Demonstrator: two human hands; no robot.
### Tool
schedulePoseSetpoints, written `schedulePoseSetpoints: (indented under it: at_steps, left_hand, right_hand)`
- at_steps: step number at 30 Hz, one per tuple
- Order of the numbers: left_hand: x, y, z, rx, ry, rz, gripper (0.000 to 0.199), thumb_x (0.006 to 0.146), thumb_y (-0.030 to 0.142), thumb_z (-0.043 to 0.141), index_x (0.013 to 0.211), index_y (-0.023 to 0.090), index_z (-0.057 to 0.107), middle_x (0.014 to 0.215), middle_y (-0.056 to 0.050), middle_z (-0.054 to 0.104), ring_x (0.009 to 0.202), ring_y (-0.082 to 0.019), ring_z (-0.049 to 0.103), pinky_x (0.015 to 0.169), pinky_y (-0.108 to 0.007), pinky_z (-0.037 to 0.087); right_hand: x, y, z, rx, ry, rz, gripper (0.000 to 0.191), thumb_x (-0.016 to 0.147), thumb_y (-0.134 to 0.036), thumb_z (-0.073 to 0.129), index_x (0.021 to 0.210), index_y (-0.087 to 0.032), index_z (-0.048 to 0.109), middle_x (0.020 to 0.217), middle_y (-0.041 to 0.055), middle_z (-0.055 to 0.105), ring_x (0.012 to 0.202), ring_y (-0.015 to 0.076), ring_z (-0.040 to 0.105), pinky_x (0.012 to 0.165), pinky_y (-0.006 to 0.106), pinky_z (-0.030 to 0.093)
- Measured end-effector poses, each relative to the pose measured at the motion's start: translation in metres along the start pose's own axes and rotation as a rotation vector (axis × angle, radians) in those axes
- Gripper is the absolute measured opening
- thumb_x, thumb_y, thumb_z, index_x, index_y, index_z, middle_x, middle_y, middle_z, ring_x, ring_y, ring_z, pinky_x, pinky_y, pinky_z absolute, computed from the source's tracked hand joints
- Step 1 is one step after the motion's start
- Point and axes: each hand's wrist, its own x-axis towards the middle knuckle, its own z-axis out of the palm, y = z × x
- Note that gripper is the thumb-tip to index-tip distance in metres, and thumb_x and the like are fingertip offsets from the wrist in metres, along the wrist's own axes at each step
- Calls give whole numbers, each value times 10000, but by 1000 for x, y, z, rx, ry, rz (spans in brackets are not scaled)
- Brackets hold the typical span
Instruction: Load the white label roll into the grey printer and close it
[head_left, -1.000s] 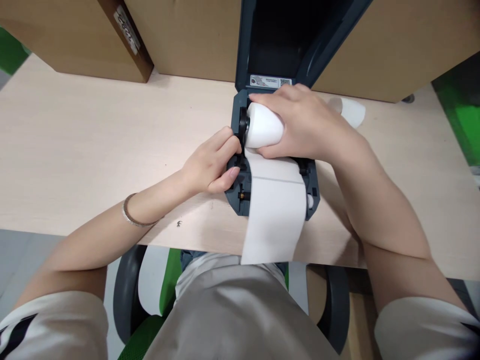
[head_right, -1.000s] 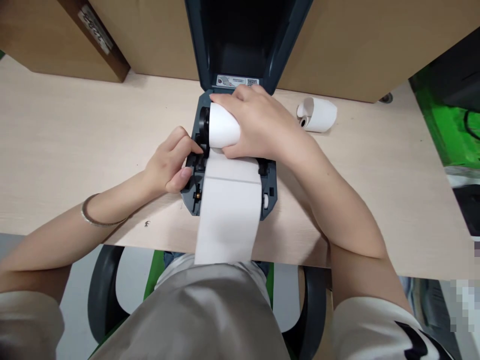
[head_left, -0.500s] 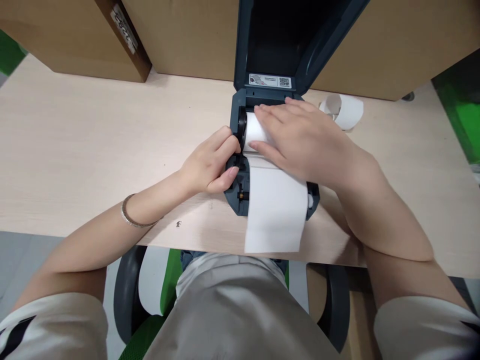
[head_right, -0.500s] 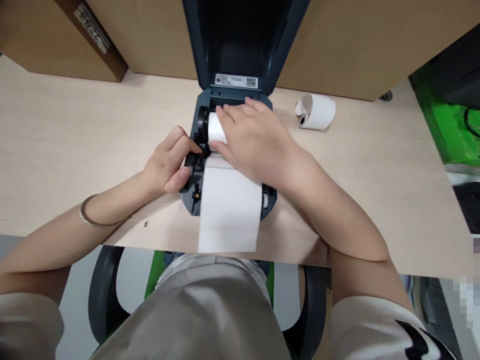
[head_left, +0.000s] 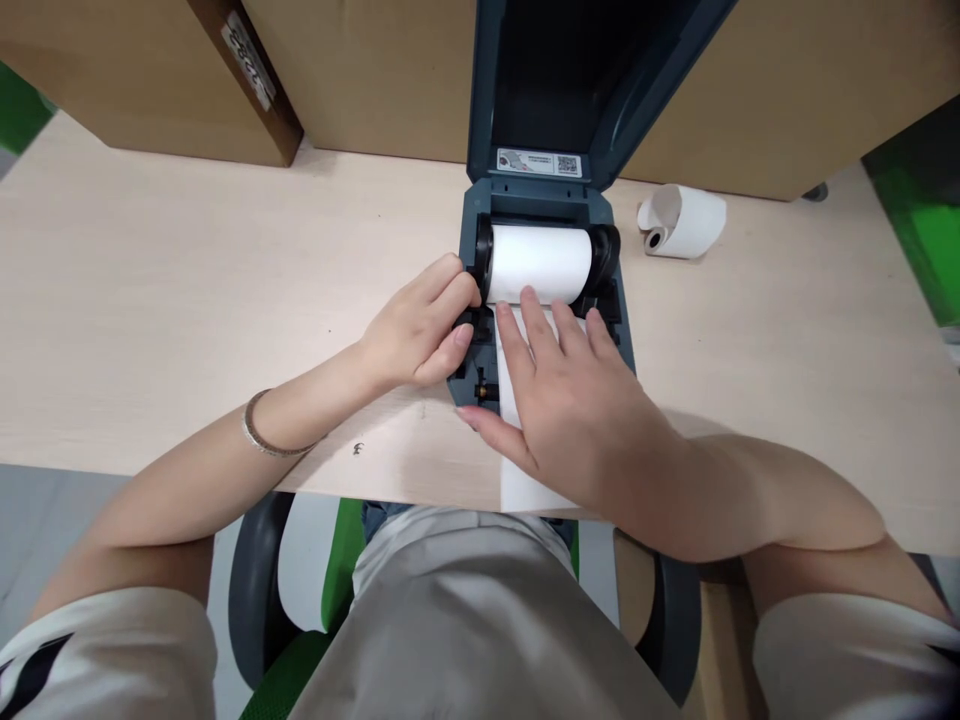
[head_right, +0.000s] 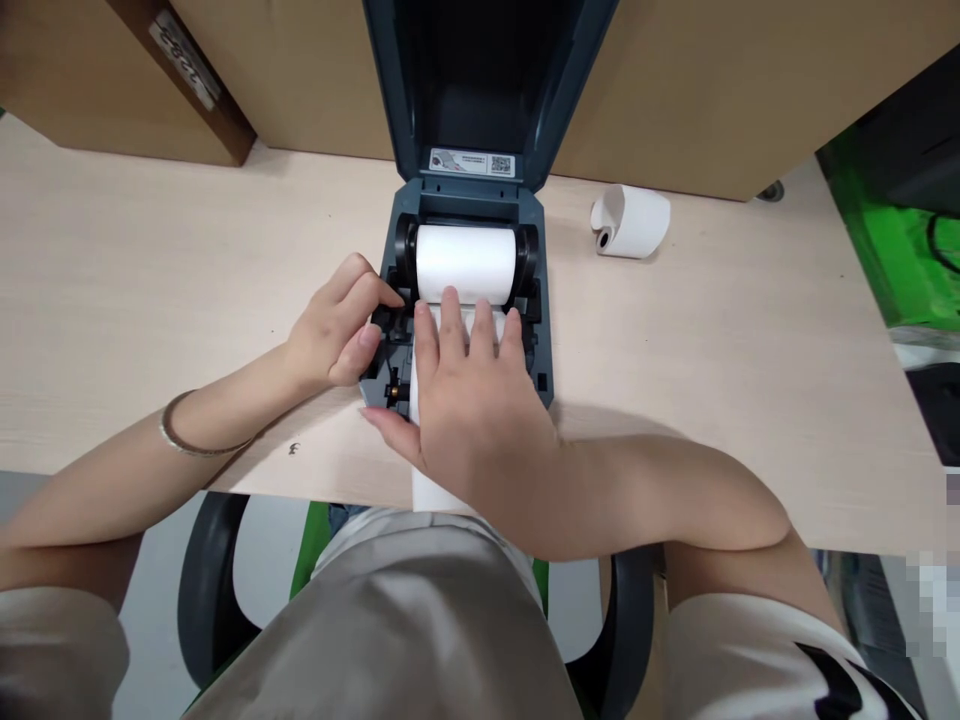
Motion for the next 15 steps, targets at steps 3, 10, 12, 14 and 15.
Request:
schedulePoseSetpoints:
  at_steps: [3, 10, 12, 14, 15]
  left_hand:
    - [1, 1, 0, 0, 17, 16, 401, 1068, 513, 261, 1040, 236, 549, 853, -33, 463, 761, -208, 520, 661, -336, 496]
    - [-4, -2, 0, -60, -19, -54, 450, 1048, 579, 296, 1061, 234, 584, 897, -44, 501, 806, -228, 541, 770, -377, 511]
    - [-5, -2, 0, -54, -20, -66, 464, 1044, 590, 298, 1066, 231, 591, 900, -45, 506, 802, -224, 549, 772, -378, 521]
    - [-4, -1, -1, -26, -13, -49, 457, 1052, 568, 282, 1069, 229, 588, 889, -42, 495, 781, -211, 542, 725, -357, 524]
    - [-3, -1, -1, -9, -9, -36, 449, 1056, 553, 273, 1069, 229, 584, 880, -40, 487, 768, -204, 534, 696, -345, 522]
  right_hand:
    - [-10, -9, 3, -35, 103, -23, 963, 1025, -713, 310, 1549, 85, 438, 1574, 337, 389, 1424, 536, 456, 1135, 675, 423]
    - [-15, -15, 4, -64, 114, -34, 1043, 984, -780, 330, 1550, 91, 430, 1566, 333, 405, 1424, 526, 465, 1125, 653, 455]
    - [-15, -14, 3, -57, 103, -31, 1032, 981, -775, 362, 1543, 86, 446, 1562, 329, 413, 1426, 520, 466, 1127, 644, 459]
    - [-16, -13, 1, -43, 88, -23, 1046, 955, -793, 417, 1532, 78, 468, 1558, 322, 424, 1425, 515, 471, 1129, 634, 465]
    - [-17, -14, 0, -36, 83, -18, 1064, 933, -809, 450, 1525, 75, 481, 1554, 319, 431, 1422, 514, 475, 1127, 630, 471]
